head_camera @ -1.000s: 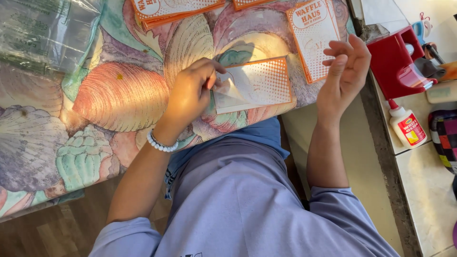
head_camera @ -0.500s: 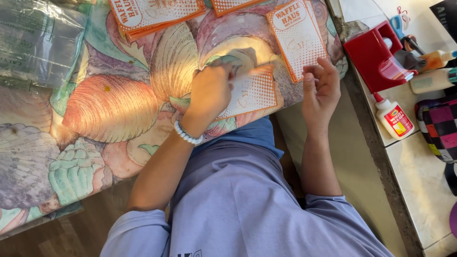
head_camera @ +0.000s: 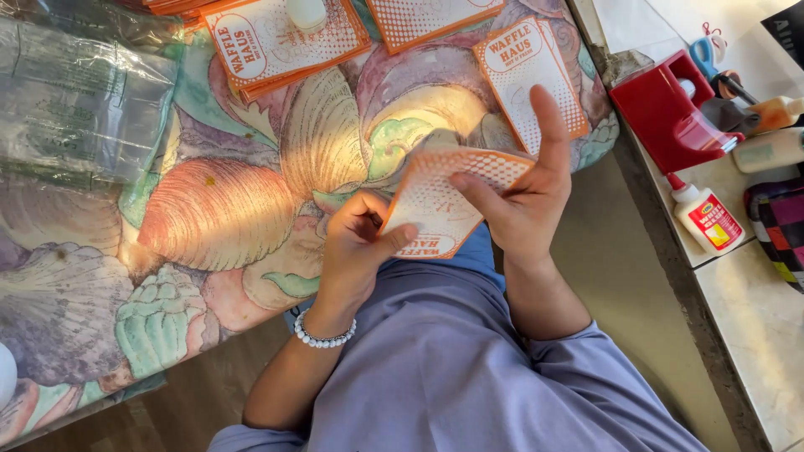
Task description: The person applies glue from a bottle to the edges of paper sheets and folds them to form envelopes.
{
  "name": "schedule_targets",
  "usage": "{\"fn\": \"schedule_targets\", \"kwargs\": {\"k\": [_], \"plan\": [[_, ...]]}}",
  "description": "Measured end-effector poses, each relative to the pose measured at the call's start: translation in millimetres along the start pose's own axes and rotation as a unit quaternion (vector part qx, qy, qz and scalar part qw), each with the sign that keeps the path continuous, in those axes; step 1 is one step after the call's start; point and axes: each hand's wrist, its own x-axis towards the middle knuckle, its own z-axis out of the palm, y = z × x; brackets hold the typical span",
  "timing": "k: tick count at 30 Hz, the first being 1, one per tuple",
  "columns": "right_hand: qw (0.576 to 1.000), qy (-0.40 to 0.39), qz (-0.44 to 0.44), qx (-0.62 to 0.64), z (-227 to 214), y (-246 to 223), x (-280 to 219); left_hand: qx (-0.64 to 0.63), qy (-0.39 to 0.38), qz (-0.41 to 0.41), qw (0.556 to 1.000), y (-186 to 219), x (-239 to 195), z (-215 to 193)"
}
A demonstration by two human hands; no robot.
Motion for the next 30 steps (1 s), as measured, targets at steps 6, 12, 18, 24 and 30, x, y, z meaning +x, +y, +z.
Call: {"fn": "schedule_targets", "kwargs": {"k": [6, 12, 18, 24, 30], "plan": [[0.979, 0.012, -0.012, -0.201, 10, -19, -2, 0.171, -0.068, 0.118, 0.976, 51, 13, 15], [0.997, 0.045, -0.024, -0.049, 8, -31, -3, 0.256, 0.003, 0.159, 0.954, 71, 19, 42], [0.987, 0.079, -0.091, -0.111, -11, -26, -11, 0.219, -0.007, 0.153, 0.964, 71, 12, 46], [0.984, 0.062, -0.062, -0.153, -8, -35, -2, 0.231, -0.004, 0.158, 0.96, 74, 14, 43], [0.914, -0.09, -0.18, -0.353, -11, -41, 33, 0.24, 0.015, 0.143, 0.96, 70, 20, 40]]}}
